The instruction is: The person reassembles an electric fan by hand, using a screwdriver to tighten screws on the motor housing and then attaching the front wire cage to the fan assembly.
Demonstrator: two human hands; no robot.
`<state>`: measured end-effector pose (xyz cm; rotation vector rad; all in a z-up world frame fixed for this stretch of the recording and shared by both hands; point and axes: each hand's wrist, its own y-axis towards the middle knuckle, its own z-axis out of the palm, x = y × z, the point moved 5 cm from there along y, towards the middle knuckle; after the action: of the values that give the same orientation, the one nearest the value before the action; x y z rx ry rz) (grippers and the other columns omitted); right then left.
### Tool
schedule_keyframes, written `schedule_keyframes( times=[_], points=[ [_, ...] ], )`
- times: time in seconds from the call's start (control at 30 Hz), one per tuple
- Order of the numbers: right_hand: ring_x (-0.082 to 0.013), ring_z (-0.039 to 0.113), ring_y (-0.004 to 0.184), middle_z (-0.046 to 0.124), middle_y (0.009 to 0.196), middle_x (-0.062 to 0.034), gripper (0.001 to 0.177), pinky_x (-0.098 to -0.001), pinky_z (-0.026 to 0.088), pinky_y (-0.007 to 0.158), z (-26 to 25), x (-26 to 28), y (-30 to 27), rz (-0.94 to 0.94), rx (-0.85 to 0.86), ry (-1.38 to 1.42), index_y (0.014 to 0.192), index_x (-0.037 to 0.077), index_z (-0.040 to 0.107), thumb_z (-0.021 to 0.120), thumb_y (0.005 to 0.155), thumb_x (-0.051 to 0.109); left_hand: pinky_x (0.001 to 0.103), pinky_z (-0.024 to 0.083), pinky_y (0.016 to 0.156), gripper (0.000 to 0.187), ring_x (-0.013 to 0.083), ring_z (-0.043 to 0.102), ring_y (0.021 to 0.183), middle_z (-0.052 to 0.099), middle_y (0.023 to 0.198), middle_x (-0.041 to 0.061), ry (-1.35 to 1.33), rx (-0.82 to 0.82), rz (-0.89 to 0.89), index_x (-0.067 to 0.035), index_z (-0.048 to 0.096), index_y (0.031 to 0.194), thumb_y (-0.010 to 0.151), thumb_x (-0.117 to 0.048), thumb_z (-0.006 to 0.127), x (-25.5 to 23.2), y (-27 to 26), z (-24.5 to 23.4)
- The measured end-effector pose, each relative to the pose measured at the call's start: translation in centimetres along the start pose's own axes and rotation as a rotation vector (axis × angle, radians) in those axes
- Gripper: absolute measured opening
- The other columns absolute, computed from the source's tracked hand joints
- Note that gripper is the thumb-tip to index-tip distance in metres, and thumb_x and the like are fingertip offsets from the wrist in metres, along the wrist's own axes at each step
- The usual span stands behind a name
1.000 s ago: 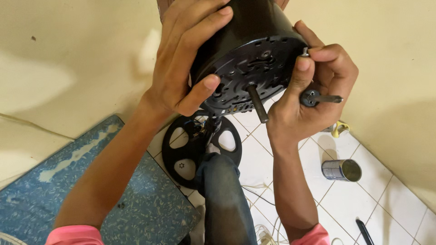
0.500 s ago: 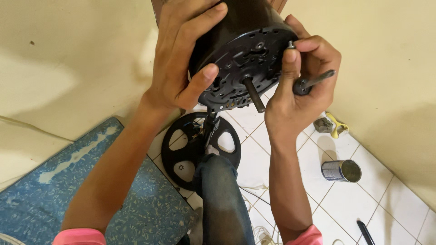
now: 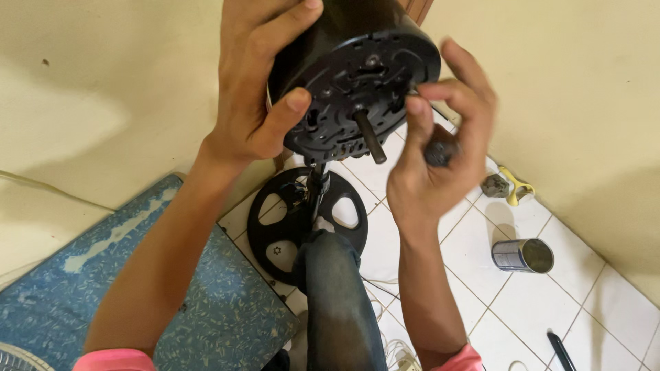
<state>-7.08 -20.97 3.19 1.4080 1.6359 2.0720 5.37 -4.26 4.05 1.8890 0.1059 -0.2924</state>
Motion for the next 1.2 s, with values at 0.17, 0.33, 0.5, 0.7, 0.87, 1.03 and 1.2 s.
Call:
schedule_keyframes(
  times=[0.17, 0.33, 0.5, 0.7, 0.87, 1.03, 1.2],
  points=[
    [-0.0138, 0.065, 0.106, 0.060, 0.120, -0.0124, 0.008, -0.0230, 0.062, 0.074, -1.1, 2.0, -1.9, 0.068, 0.021, -0.030, 0.114, -0.002, 0.061, 0.067, 0.111, -0.007, 0.037, 0.039, 0.112, 0.052, 0.0265, 0.049, 0.132, 0.055, 0.141, 0.010, 0.019, -0.019, -0.034, -0.007, 0.056, 0.147, 0.112, -0.046, 0.049, 0.5, -0.3, -0.1],
    [-0.0088, 0.062, 0.086, 0.061, 0.113, -0.0104, 0.014, -0.0185, 0.053, 0.061, -1.3, 3.1, -3.4, 0.126, 0.090, -0.059, 0.113, -0.002, 0.065, 0.073, 0.105, -0.010, 0.038, 0.039, 0.114, 0.053, 0.0265, 0.049, 0.131, 0.055, 0.143, 0.010, 0.023, -0.016, -0.021, -0.006, 0.055, 0.145, 0.111, -0.046, 0.049, 0.3, -0.3, 0.0],
    [-0.0054, 0.055, 0.077, 0.065, 0.109, -0.0081, 0.015, -0.0180, 0.041, 0.058, -1.5, 3.5, -2.7, 0.110, 0.142, -0.099, 0.108, -0.001, 0.068, 0.079, 0.102, -0.009, 0.037, 0.039, 0.110, 0.053, 0.0257, 0.049, 0.131, 0.055, 0.141, 0.009, 0.017, -0.020, -0.060, -0.008, 0.056, 0.147, 0.112, -0.047, 0.050, 0.2, -0.4, -0.1],
    [-0.0127, 0.052, 0.090, 0.064, 0.105, -0.0030, 0.019, -0.0224, 0.040, 0.064, -0.6, 4.9, -0.9, 0.047, 0.266, -0.258, 0.108, 0.007, 0.074, 0.085, 0.097, -0.003, 0.038, 0.038, 0.112, 0.052, 0.0266, 0.048, 0.133, 0.054, 0.143, 0.009, 0.029, -0.022, -0.050, -0.008, 0.054, 0.149, 0.114, -0.046, 0.050, -0.2, -0.3, -0.1],
    [-0.0216, 0.042, 0.101, 0.055, 0.100, -0.0025, 0.018, -0.0316, 0.037, 0.083, 0.7, 6.3, -0.5, -0.069, 0.326, -0.454, 0.102, 0.015, 0.078, 0.090, 0.091, 0.010, 0.038, 0.040, 0.110, 0.052, 0.0271, 0.049, 0.131, 0.054, 0.142, 0.008, 0.051, -0.019, -0.061, -0.008, 0.054, 0.148, 0.113, -0.046, 0.050, -0.3, -0.4, 0.0],
    [-0.0245, 0.044, 0.100, 0.058, 0.098, -0.0014, 0.018, -0.0375, 0.036, 0.087, 2.0, 6.7, -0.2, -0.196, 0.371, -0.470, 0.097, 0.011, 0.078, 0.090, 0.083, 0.010, 0.038, 0.040, 0.110, 0.051, 0.0269, 0.049, 0.131, 0.053, 0.143, 0.008, 0.085, -0.017, -0.035, -0.008, 0.053, 0.150, 0.113, -0.044, 0.050, -0.5, -0.2, -0.1],
    [-0.0206, 0.043, 0.100, 0.059, 0.100, 0.0018, 0.019, -0.0318, 0.037, 0.086, 2.4, 6.5, -0.4, -0.173, 0.368, -0.434, 0.106, 0.014, 0.079, 0.090, 0.092, 0.009, 0.039, 0.038, 0.112, 0.052, 0.0277, 0.049, 0.132, 0.053, 0.145, 0.009, 0.112, -0.022, -0.051, -0.008, 0.053, 0.150, 0.111, -0.042, 0.051, -0.9, -0.2, -0.1]
  ],
)
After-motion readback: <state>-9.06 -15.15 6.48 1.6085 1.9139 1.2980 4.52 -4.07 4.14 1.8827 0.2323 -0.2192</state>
